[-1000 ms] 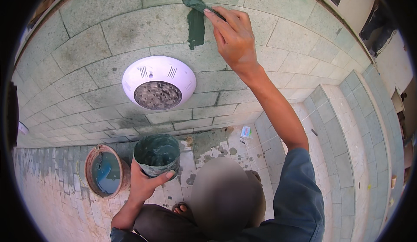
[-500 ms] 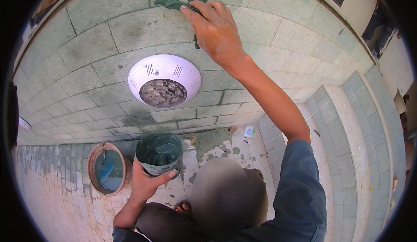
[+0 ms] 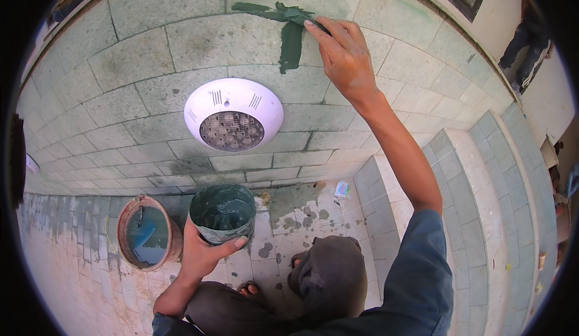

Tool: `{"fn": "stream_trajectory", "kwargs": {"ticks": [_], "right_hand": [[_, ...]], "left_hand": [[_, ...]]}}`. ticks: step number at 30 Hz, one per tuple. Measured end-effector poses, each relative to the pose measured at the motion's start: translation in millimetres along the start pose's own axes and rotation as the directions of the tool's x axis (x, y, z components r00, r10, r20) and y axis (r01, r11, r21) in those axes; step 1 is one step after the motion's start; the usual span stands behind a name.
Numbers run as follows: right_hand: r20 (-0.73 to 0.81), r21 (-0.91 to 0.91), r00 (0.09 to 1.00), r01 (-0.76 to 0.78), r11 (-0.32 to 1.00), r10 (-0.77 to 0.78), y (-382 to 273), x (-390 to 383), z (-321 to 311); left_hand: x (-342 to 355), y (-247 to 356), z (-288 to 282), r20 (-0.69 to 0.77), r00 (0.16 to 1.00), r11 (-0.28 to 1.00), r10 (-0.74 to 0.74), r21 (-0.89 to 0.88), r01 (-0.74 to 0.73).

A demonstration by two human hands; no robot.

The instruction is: The person applies grout to the joints of a tiled wall by hand using a small scraping tool, dipping it into a container of green material and spreading it along the grout lines.

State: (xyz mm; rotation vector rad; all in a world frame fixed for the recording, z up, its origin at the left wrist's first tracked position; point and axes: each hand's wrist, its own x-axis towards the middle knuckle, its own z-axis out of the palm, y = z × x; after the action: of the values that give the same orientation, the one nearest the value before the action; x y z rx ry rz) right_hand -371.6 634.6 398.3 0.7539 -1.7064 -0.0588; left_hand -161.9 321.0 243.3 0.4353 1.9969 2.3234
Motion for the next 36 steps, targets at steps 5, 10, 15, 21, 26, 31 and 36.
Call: {"fn": "stream_trajectory", "kwargs": {"ticks": [5, 10, 15, 21, 26, 31, 36], "right_hand": [[-0.017, 0.041, 0.996, 0.093, 0.995, -0.092, -24.9, 33.5, 28.4], [0.008, 0.043, 0.989, 0.144, 0.989, -0.145, -40.1, 53.0, 41.2], [0.103, -0.067, 0.991, 0.095, 0.993, -0.088, -24.5, 36.5, 17.4], [0.152, -0.141, 0.988, -0.011, 0.99, 0.033, -0.5, 13.1, -30.5], [0.063, -0.039, 0.996, -0.06, 0.997, 0.062, -1.3, 16.7, -31.2], [0.048, 0.04, 0.998, -0.031, 0.999, 0.029, -28.5, 28.6, 4.3], [0.045, 0.063, 0.998, 0.048, 0.997, -0.051, -52.5, 43.2, 32.8]], "left_hand": [[0.9, 1.5, 2.1, -0.017, 1.0, 1.0, 0.019, -0.012, -0.019], [0.8, 1.7, 2.7, -0.018, 1.0, 1.0, 0.023, -0.017, -0.023], [-1.8, 3.3, -1.5, -0.013, 1.0, 1.0, -0.014, -0.01, 0.014], [-1.4, 0.9, -3.5, -0.018, 0.999, 0.999, 0.027, 0.019, -0.026], [-0.5, -1.4, -2.4, -0.022, 0.999, 0.998, 0.044, 0.045, -0.043], [-2.0, -0.1, -1.0, -0.031, 0.999, 0.998, 0.042, 0.048, -0.041], [-1.5, 2.5, 2.1, -0.017, 0.998, 0.998, 0.061, 0.022, -0.061]]}}
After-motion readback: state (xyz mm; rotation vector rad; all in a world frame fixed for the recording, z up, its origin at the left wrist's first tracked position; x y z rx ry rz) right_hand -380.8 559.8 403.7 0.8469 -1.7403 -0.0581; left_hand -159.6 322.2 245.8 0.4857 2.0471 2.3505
